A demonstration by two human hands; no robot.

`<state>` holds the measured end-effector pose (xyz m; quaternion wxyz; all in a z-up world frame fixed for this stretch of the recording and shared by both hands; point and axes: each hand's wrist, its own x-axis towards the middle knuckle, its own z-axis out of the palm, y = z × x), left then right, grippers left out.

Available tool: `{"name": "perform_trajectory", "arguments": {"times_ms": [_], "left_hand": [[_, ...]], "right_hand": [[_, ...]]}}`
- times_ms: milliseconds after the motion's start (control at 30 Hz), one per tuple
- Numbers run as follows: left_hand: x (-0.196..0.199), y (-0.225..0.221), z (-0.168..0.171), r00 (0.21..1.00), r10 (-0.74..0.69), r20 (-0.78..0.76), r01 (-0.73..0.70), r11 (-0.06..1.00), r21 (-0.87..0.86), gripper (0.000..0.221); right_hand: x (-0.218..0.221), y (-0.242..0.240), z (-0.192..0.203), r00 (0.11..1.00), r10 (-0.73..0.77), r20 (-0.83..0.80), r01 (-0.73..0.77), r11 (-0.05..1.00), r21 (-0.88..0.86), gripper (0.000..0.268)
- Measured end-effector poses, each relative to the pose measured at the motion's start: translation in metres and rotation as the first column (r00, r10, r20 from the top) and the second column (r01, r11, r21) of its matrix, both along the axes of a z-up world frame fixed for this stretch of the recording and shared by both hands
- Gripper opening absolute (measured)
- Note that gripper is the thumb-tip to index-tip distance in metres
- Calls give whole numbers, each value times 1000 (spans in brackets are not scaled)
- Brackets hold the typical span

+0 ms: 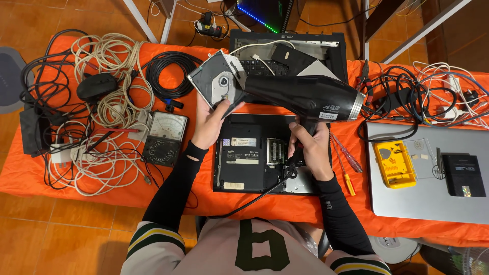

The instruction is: Disassembling a laptop and using a hairdryer and tools to inspect or clean components like the optical drive.

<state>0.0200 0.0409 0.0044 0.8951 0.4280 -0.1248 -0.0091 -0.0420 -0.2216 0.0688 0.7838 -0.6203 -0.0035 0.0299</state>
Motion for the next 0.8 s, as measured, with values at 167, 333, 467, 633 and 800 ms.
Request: {"name": "perform_trajectory", "arguments": {"times_ms": [167,333,467,633,800], "left_hand": [[0,-1,-1,997,63,43,-65,997,42,70],[0,-3,-1,993,80,83,-89,990,111,68],[-3,-3,8,998,45,35,-46,998,32,69],[-2,2,-2,999,-42,16,43,995,-85,69],[-4,0,3,1000,-23,15,24,997,-74,75]], "right_hand": [[-2,-1,-1,1000,-13,6,13,1000,-9,14],[0,-2,-3,1000,-6,3,6,1000,-6,14],[-1,-1,-8,1000,19,-9,-19,1000,0,15],[-2,1,-4,1000,29,-13,-29,999,-26,15],[-3,0,-5,999,29,20,-28,999,-42,14]]}}
